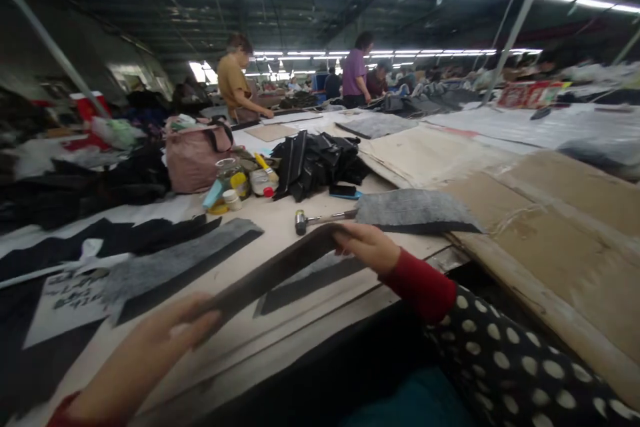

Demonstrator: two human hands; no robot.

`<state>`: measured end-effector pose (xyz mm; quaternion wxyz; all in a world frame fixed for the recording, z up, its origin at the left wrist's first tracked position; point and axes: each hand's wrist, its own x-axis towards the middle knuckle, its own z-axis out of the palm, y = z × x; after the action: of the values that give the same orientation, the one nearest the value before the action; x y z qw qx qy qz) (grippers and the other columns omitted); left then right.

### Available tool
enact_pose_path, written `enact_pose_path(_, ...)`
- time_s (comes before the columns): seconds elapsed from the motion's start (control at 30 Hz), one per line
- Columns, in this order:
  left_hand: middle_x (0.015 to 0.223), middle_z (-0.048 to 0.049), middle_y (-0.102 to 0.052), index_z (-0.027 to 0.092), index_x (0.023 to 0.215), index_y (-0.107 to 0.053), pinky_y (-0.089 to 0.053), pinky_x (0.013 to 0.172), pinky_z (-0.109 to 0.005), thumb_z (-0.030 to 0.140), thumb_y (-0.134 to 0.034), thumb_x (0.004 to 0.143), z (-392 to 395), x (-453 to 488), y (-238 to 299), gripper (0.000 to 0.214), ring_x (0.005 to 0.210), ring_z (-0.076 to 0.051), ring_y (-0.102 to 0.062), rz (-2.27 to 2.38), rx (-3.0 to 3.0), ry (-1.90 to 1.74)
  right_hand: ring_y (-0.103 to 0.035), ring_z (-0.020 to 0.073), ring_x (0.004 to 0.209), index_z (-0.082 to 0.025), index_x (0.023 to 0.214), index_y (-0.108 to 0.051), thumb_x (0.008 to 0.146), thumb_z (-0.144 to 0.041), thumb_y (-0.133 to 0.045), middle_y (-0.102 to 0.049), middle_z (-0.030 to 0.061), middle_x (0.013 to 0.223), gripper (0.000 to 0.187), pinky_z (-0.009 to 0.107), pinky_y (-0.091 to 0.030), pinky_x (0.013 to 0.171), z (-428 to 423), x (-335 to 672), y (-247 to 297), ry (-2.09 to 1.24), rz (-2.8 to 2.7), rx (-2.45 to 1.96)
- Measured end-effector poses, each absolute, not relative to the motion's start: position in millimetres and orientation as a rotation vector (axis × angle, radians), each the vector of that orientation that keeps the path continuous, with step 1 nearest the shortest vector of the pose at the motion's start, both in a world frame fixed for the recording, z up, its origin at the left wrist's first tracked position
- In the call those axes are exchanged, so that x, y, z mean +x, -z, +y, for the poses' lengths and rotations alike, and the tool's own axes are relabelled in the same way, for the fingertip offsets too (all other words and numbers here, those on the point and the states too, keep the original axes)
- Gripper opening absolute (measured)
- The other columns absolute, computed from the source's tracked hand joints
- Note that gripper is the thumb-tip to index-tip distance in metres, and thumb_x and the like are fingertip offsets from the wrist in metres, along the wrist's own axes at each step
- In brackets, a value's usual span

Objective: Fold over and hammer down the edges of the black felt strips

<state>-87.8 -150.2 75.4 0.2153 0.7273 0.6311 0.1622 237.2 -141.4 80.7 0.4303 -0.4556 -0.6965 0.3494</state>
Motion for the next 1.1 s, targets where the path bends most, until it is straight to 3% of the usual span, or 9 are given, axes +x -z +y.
enact_pose_path(0.1, 0.079, 0.0042, -0.061, 0.021, 0.086, -0.057, -0.044, 0.068, -0.024, 0.045, -0.050, 0.069, -143.0, -69.3, -88.9, 0.031, 0.077, -0.017, -0.054, 1.531, 1.789, -0.589, -0.053, 0.0094, 0.057, -0.013, 0.075, -0.054, 0.078, -0.040, -0.041, -0.054, 0.0004, 0.062, 0.030, 0.021, -0.044, 0.055, -144.1, 255.0, -81.3, -0.881, -1.618, -1.200)
enact_pose_path(0.23, 0.066, 0.0024, -0.052, 0.016, 0.076, -0.054, -0.040, 0.060, -0.021, 0.042, -0.051, 0.070, -131.7, -49.2, -84.7, 0.027, 0.065, -0.012, -0.049, 1.446, 1.727, -0.781, -0.053, 0.0117, 0.059, -0.015, 0.069, -0.054, 0.074, -0.047, -0.045, -0.053, 0.0003, 0.059, 0.034, 0.024, -0.044, 0.058, -151.5, 275.4, -75.6, -0.773, -1.536, -1.355)
enact_pose_path(0.43, 0.057, 0.0044, -0.041, 0.014, 0.067, -0.051, -0.035, 0.052, -0.020, 0.038, -0.049, 0.073, -123.7, -39.9, -49.6, 0.025, 0.053, -0.008, -0.040, 1.248, 1.752, -0.618, -0.053, 0.0150, 0.062, -0.015, 0.071, -0.058, 0.071, -0.050, -0.048, -0.057, 0.0018, 0.064, 0.036, 0.025, -0.041, 0.058, -153.4, 304.2, -41.4, -0.639, -1.622, -1.614)
enact_pose_path(0.7, 0.058, 0.0022, -0.048, 0.014, 0.062, -0.052, -0.036, 0.054, -0.022, 0.036, -0.055, 0.068, -118.4, -31.2, -24.4, 0.024, 0.055, -0.010, -0.044, 1.315, 1.869, -0.573, -0.055, 0.0179, 0.063, -0.019, 0.075, -0.058, 0.067, -0.057, -0.046, -0.059, 0.0019, 0.068, 0.040, 0.029, -0.041, 0.059, -152.1, 319.3, -21.3, -0.387, -1.770, -1.860)
enact_pose_path(1.1, 0.063, 0.0013, -0.052, 0.015, 0.059, -0.055, -0.035, 0.054, -0.021, 0.036, -0.055, 0.068, -115.7, -32.9, -17.1, 0.023, 0.059, -0.011, -0.047, 1.439, 2.085, -0.532, -0.056, 0.0191, 0.066, -0.019, 0.083, -0.061, 0.069, -0.054, -0.045, -0.061, 0.0026, 0.072, 0.040, 0.029, -0.041, 0.059, -147.1, 317.8, -8.1, -0.359, -1.872, -1.942)
